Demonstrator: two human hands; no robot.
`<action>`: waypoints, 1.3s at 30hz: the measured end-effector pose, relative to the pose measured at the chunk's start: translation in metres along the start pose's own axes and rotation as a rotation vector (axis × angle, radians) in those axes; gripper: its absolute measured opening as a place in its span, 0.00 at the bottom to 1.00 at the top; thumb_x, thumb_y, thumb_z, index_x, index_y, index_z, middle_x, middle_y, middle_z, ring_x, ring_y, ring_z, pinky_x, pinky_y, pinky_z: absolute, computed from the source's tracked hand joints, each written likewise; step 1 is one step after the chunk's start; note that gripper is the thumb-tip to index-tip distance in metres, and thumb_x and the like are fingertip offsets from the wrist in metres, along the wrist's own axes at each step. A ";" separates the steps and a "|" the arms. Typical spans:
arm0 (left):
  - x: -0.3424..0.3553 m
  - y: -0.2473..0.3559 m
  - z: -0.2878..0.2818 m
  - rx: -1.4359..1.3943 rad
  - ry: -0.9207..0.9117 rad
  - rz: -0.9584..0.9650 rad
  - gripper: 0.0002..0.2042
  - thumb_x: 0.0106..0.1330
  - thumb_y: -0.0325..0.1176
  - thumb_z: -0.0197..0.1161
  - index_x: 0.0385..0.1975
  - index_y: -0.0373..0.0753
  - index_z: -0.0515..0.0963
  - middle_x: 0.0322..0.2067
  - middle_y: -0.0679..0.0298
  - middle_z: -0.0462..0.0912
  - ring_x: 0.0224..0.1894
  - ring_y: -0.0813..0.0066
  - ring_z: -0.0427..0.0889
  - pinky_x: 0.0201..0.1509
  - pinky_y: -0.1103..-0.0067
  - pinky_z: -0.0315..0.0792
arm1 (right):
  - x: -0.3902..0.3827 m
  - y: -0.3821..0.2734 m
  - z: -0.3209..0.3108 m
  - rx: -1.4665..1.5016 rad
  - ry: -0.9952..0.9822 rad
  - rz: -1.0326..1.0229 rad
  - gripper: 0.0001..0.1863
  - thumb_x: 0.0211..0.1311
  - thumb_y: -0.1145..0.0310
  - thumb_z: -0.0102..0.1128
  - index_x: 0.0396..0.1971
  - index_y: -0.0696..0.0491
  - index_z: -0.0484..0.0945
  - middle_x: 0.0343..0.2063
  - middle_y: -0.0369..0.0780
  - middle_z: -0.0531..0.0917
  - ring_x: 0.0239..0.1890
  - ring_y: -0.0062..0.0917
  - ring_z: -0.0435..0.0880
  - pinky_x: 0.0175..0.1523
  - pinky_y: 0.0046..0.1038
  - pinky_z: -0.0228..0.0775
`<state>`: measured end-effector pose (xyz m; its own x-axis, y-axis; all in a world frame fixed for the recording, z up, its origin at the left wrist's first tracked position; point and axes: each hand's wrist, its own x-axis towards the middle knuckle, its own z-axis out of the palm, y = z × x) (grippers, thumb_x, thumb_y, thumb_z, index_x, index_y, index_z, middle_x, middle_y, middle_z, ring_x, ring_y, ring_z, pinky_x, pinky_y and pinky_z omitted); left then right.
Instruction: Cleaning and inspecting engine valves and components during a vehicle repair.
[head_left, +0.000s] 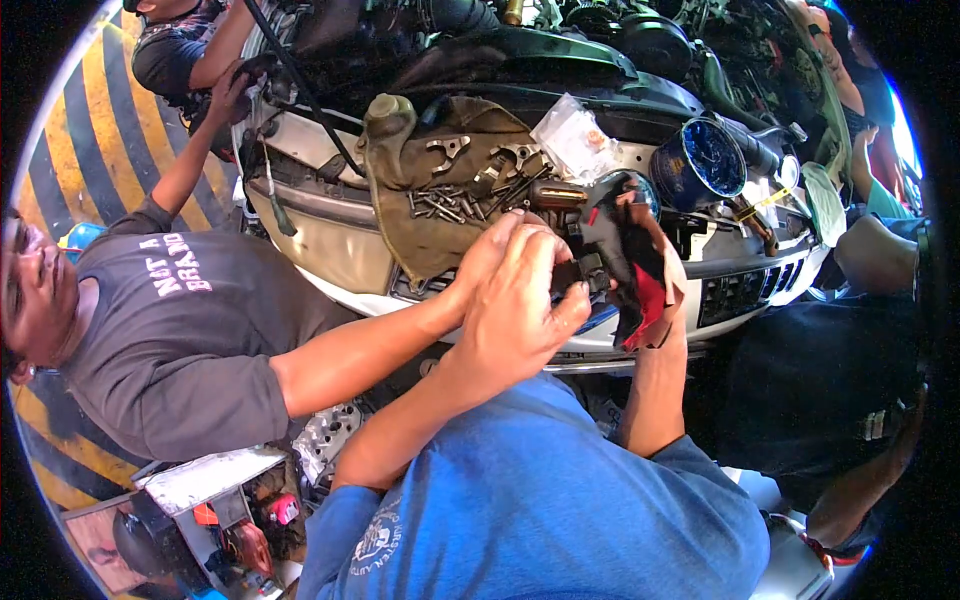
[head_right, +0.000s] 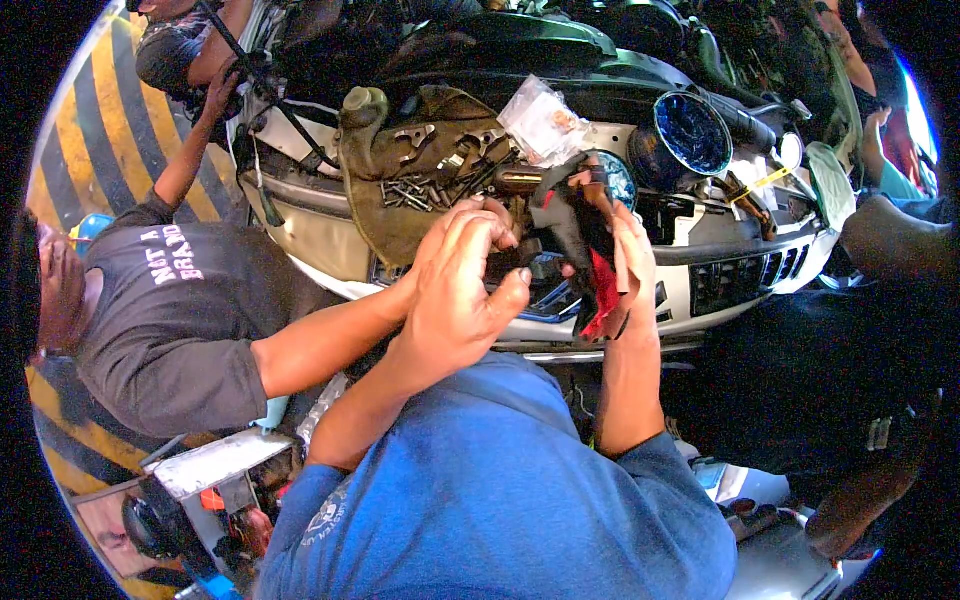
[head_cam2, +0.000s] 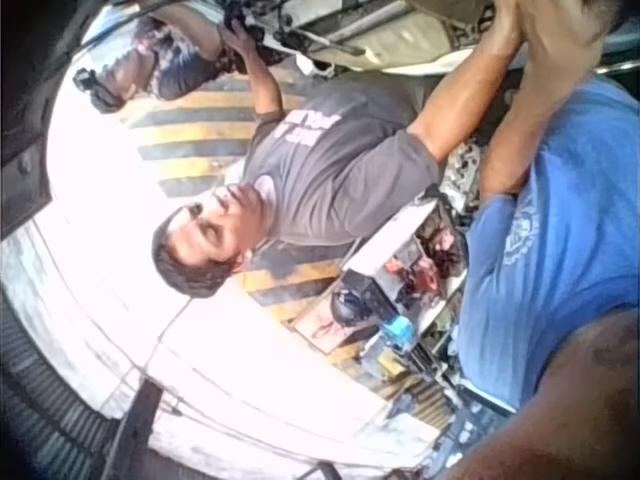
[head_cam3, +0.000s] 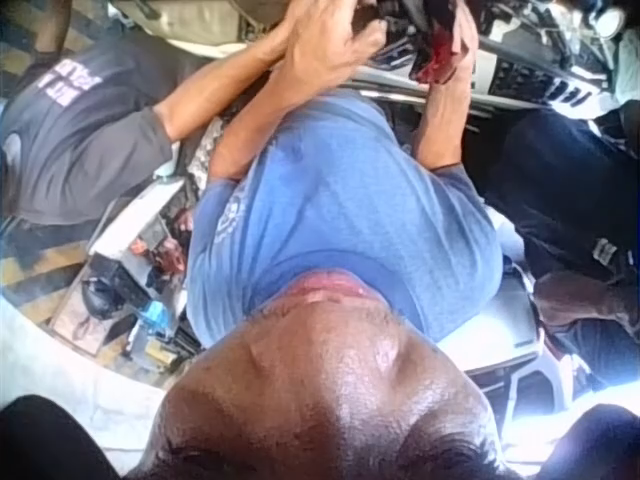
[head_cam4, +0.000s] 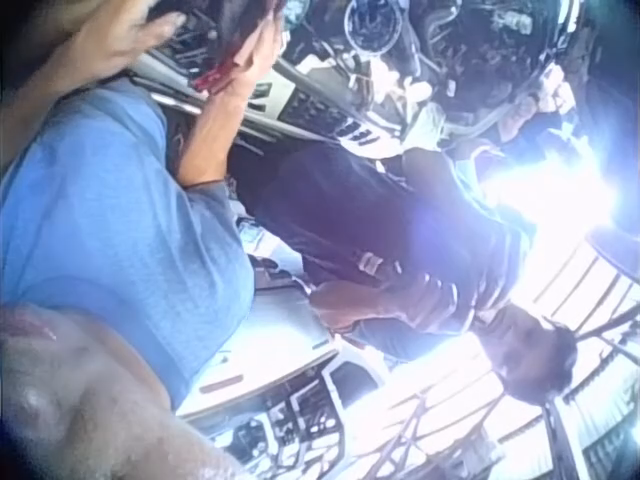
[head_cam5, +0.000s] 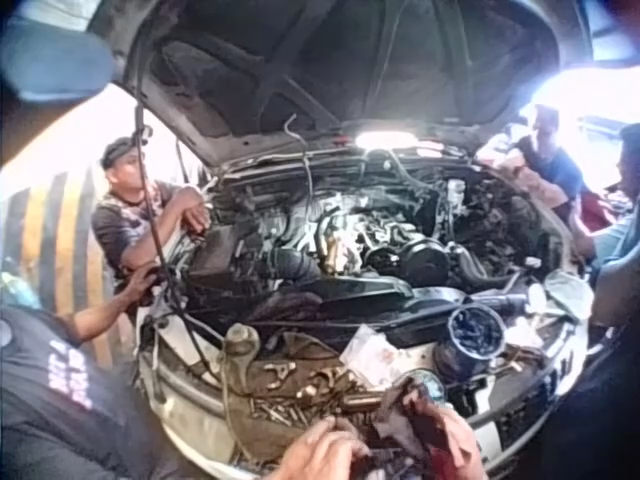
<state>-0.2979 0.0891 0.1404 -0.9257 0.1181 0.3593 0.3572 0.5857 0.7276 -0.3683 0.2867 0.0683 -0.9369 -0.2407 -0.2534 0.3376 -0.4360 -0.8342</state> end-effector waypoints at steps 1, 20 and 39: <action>0.003 -0.002 -0.004 -0.017 -0.027 0.018 0.15 0.56 0.31 0.62 0.39 0.31 0.68 0.38 0.51 0.75 0.38 0.61 0.76 0.45 0.71 0.70 | -0.005 -0.002 0.000 0.072 -0.194 -0.172 0.25 0.64 0.61 0.51 0.58 0.57 0.65 0.50 0.41 0.76 0.43 0.26 0.80 0.41 0.24 0.76; 0.042 -0.091 -0.075 -0.011 -0.023 -0.459 0.15 0.59 0.38 0.64 0.33 0.30 0.76 0.22 0.58 0.79 0.25 0.73 0.77 0.33 0.76 0.70 | -0.005 0.010 -0.015 0.414 -0.281 -0.149 0.25 0.62 0.58 0.51 0.58 0.50 0.68 0.57 0.45 0.71 0.35 0.33 0.81 0.27 0.25 0.77; 0.041 -0.131 -0.069 0.172 -0.092 -0.409 0.14 0.55 0.36 0.67 0.34 0.33 0.80 0.30 0.53 0.77 0.33 0.62 0.78 0.39 0.72 0.70 | -0.007 0.004 -0.001 0.345 -0.210 -0.134 0.28 0.61 0.53 0.53 0.57 0.52 0.66 0.49 0.51 0.73 0.23 0.34 0.80 0.22 0.23 0.74</action>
<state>-0.3738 -0.0381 0.1005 -0.9964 -0.0845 0.0038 -0.0586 0.7228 0.6886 -0.3606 0.2877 0.0665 -0.9479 -0.3181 -0.0194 0.2583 -0.7312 -0.6314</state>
